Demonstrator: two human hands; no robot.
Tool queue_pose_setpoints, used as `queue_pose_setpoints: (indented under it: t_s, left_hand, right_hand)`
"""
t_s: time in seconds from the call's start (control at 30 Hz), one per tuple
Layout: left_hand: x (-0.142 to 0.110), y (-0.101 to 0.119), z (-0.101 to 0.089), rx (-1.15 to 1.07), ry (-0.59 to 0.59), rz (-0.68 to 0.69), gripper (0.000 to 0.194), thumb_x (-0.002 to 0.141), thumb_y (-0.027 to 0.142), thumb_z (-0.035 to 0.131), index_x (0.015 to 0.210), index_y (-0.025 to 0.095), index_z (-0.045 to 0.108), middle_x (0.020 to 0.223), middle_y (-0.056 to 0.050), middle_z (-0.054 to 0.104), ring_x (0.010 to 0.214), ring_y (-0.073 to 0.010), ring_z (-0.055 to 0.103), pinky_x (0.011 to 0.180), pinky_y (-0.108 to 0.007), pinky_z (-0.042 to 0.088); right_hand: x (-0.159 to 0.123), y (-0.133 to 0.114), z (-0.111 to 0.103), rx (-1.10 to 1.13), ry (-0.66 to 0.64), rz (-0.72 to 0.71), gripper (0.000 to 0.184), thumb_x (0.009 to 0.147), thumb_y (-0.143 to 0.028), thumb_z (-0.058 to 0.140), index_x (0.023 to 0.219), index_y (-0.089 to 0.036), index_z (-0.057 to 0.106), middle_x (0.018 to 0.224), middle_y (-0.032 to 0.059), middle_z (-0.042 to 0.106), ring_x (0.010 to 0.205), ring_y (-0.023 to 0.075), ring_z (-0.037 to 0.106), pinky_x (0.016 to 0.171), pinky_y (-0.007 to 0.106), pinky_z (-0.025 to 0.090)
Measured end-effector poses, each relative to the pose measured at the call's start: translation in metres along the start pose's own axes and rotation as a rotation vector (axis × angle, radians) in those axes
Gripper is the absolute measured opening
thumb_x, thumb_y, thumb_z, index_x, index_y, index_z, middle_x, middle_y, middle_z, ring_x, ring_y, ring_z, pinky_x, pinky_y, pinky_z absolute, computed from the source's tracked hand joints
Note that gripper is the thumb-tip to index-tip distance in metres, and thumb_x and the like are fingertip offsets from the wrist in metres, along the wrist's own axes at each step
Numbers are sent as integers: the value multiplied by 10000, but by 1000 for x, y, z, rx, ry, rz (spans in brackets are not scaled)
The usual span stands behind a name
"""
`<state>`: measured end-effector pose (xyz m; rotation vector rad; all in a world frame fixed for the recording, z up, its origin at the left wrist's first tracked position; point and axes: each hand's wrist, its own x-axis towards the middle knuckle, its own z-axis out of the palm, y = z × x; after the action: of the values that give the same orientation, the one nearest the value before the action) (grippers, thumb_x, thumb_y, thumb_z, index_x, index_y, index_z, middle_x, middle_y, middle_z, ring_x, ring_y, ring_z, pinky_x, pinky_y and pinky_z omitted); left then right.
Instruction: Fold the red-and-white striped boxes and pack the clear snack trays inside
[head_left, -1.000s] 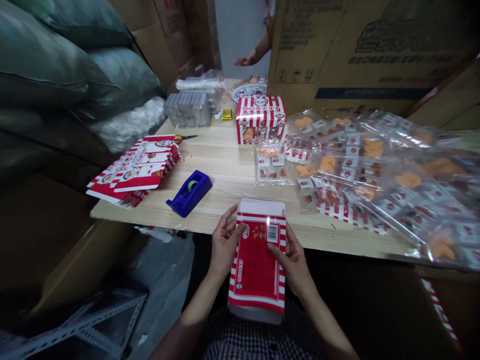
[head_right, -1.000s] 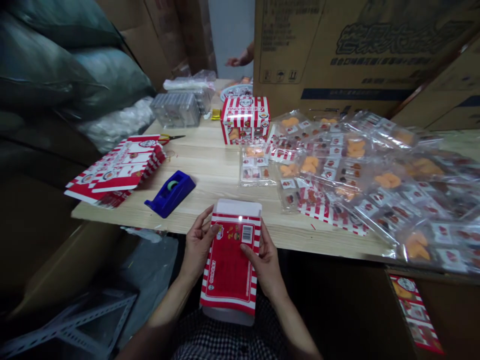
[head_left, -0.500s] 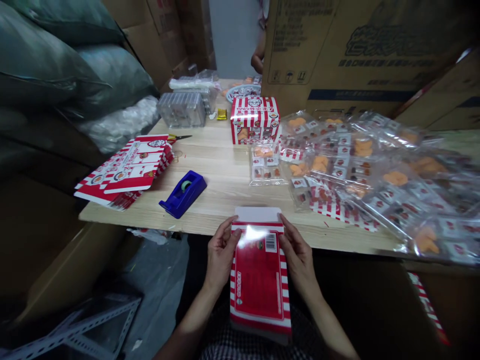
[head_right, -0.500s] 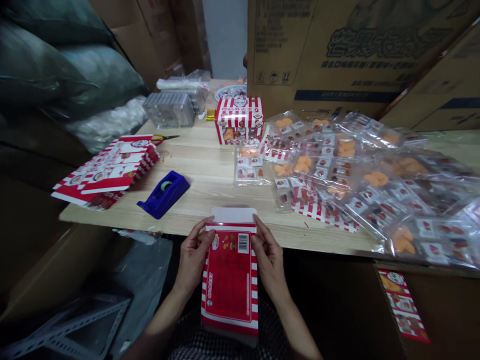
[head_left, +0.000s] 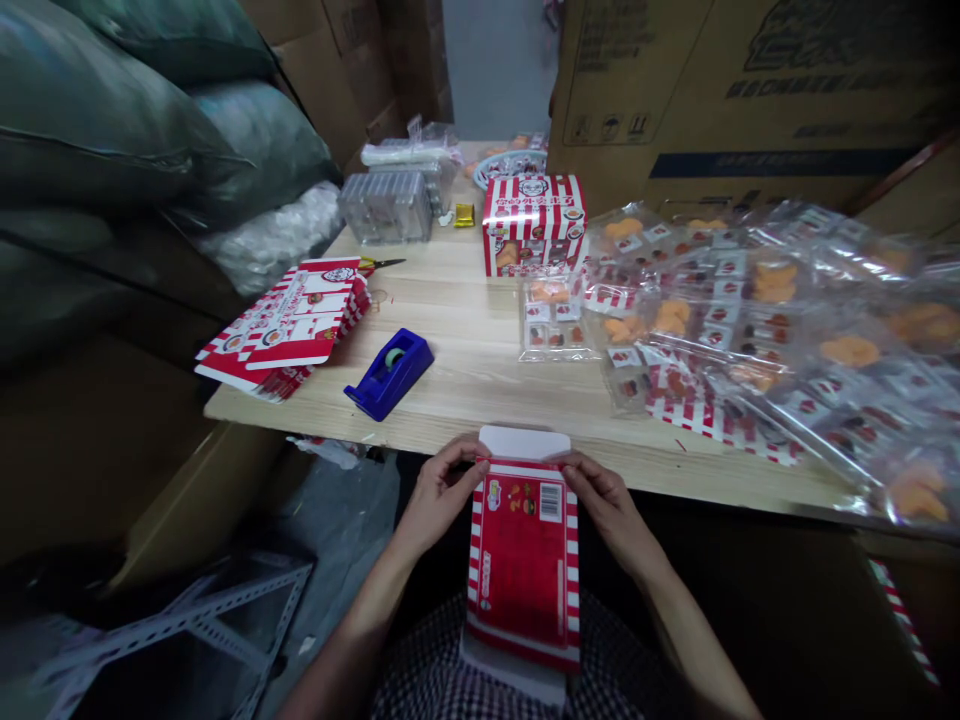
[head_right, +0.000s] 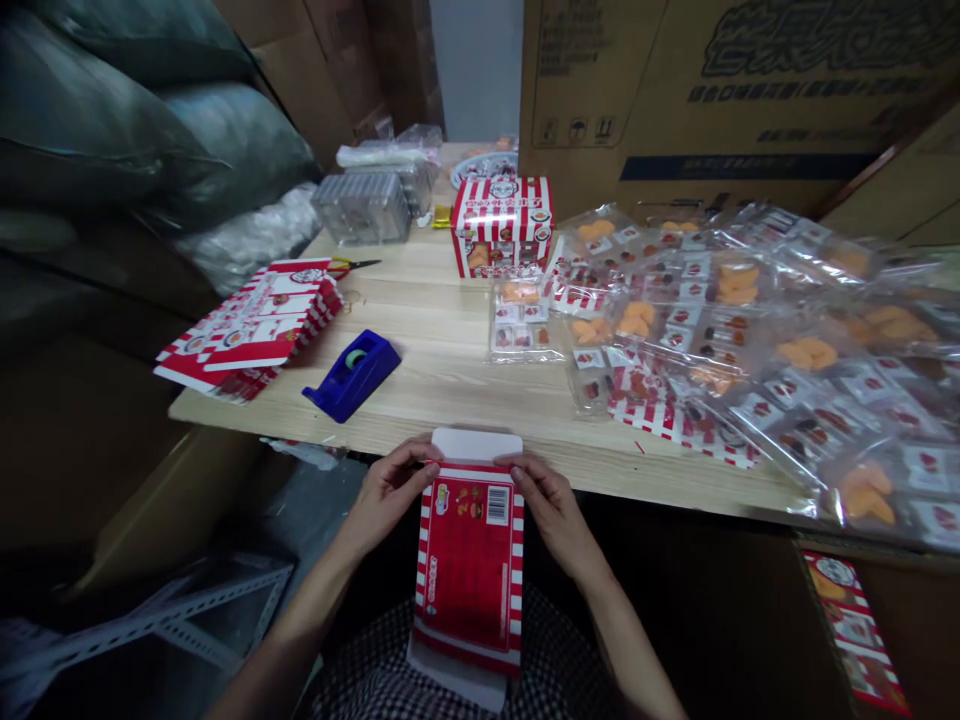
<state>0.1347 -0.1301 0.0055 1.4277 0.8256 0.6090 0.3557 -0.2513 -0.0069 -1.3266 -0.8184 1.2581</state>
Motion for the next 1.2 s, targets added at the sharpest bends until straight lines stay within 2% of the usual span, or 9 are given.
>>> queue_pose_setpoints:
  t_s: [0.1,0.23,0.4,0.53,0.63,0.8,0.93,1.07,1.2]
  left_hand:
    - [2,4,-10,167,-28,108,148,936,308,641,932,177,709,1088,-81,646,1052,-194,611,888,-265,462]
    - [6,0,-14,295,-41,166,188,951,290,616,857,172,728,1006,-84,679,1129,-224,599,961,-300,434]
    - [17,-5,-6,161,56,75,231,960,345,593,903,165,727,897,-53,705,856,-177,638,778,-269,481]
    - [23,6,-3,13,105,18,199,908,346,673,904,155,726,911,-50,719,828,-156,645,759,-246,492]
    - [18,10,0,-195,142,-39,245,845,300,755,1044,194,659,931,-30,729,837,-142,672,804,-251,516]
    - [8,1,-1,-390,95,-155,596,804,244,797,1343,243,543,987,-36,753,884,-155,703,830,-265,534]
    - [11,1,-5,-437,-29,-244,418,822,254,780,1215,171,666,1072,-95,767,939,-194,720,875,-291,529]
    - [15,3,-1,-480,-105,-240,370,844,259,762,1200,185,691,1134,-102,764,996,-218,729,909,-316,526]
    - [14,1,5,-445,-120,-184,342,878,286,715,1202,180,736,1306,-133,696,1216,-266,647,1048,-382,478]
  right_hand:
    - [0,-1,0,-76,34,-13,271,969,-458,601,1125,-301,758,1243,32,710,1235,241,593,1072,373,410]
    - [6,8,3,-24,113,0,216,878,-461,719,1000,-310,813,1132,42,763,1105,251,664,993,393,483]
    - [26,6,6,102,241,38,219,751,-466,828,887,-294,829,980,39,801,907,231,715,848,370,556]
    - [36,-11,3,137,193,53,235,752,-435,839,903,-257,816,924,36,803,822,199,725,784,334,573]
    - [33,-16,4,180,133,38,268,781,-379,835,1007,-259,758,913,20,796,801,179,732,770,316,573]
    - [22,-10,6,221,100,34,657,818,-338,812,1394,-355,496,979,-3,787,861,188,740,852,370,577]
    - [21,-15,-2,214,-29,97,460,845,-345,780,1273,-287,622,1079,32,771,962,194,729,932,367,548]
    - [22,-20,-9,266,-76,139,244,839,-332,788,1034,-276,653,1086,10,769,936,170,732,865,318,558]
    - [23,-19,-12,277,-137,148,224,853,-355,775,1036,-277,672,1140,16,760,990,174,726,894,332,559]
